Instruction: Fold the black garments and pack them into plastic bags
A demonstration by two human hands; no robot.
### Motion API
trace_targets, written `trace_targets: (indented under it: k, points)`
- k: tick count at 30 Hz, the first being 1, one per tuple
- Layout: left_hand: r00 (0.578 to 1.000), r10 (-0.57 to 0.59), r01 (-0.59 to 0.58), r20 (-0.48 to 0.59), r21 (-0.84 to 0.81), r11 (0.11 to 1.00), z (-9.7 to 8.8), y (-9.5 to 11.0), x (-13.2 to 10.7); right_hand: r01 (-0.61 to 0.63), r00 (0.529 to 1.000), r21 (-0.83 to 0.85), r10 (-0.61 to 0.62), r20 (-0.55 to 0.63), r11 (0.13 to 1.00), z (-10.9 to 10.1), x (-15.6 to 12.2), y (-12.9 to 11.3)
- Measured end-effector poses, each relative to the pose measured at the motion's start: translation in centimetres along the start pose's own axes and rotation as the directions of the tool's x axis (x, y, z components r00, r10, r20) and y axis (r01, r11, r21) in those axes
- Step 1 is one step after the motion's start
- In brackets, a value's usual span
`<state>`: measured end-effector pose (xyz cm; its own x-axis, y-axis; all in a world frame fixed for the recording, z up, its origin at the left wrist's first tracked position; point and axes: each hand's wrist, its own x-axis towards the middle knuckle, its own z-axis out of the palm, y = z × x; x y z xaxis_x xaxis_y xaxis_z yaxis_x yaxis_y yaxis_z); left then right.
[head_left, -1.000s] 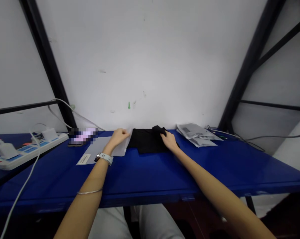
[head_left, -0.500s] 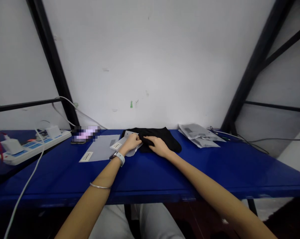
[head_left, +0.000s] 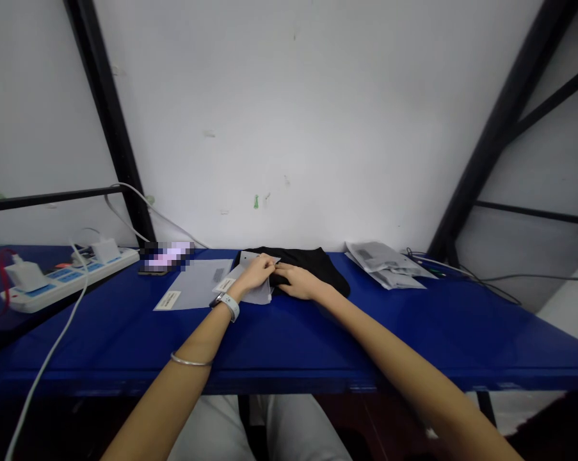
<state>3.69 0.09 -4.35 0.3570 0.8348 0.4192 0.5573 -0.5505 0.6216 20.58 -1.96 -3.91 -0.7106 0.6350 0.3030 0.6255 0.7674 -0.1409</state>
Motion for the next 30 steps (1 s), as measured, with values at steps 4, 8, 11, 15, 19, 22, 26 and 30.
trace_targets:
  k: [4,8,11,15,19,22,26,30]
  points:
    - [0.999,0.011,-0.011,-0.030,0.008,1.000,0.0,0.1,0.1,-0.236,0.970,-0.116,0.228,-0.078,0.965,1.3,1.6,-0.4]
    - [0.997,-0.043,0.036,-0.071,-0.098,0.995,-0.4,-0.2,0.0,0.093,0.995,0.013,-0.093,0.032,0.996,0.8,1.7,-0.4]
    - [1.000,-0.011,0.006,-0.026,-0.163,0.987,-0.7,0.1,-0.1,0.208,0.974,0.129,-0.217,0.058,0.970,0.0,1.5,-0.1]
    - [0.993,0.112,-0.107,0.025,-0.155,0.982,-0.6,1.3,-0.2,-0.034,0.999,0.014,0.033,0.012,0.999,0.1,1.5,-0.2]
    - [0.989,0.145,-0.143,-0.033,0.061,0.988,0.0,1.8,-0.1,-0.398,0.917,-0.144,0.385,-0.108,0.906,1.3,1.7,-0.9]
    - [0.992,0.122,-0.113,-0.024,0.228,0.967,0.1,1.2,-0.2,-0.507,0.860,-0.149,0.486,-0.155,0.849,1.3,1.2,-0.6]
    - [0.996,0.033,-0.058,0.077,0.357,0.932,-0.2,0.5,-0.5,-0.263,0.964,0.048,0.262,0.037,0.964,-0.8,-0.3,1.3]
    - [0.994,0.101,-0.113,0.052,0.317,0.942,0.0,0.7,-0.5,-0.022,0.994,0.262,-0.008,0.112,0.965,-2.2,-1.4,3.1]
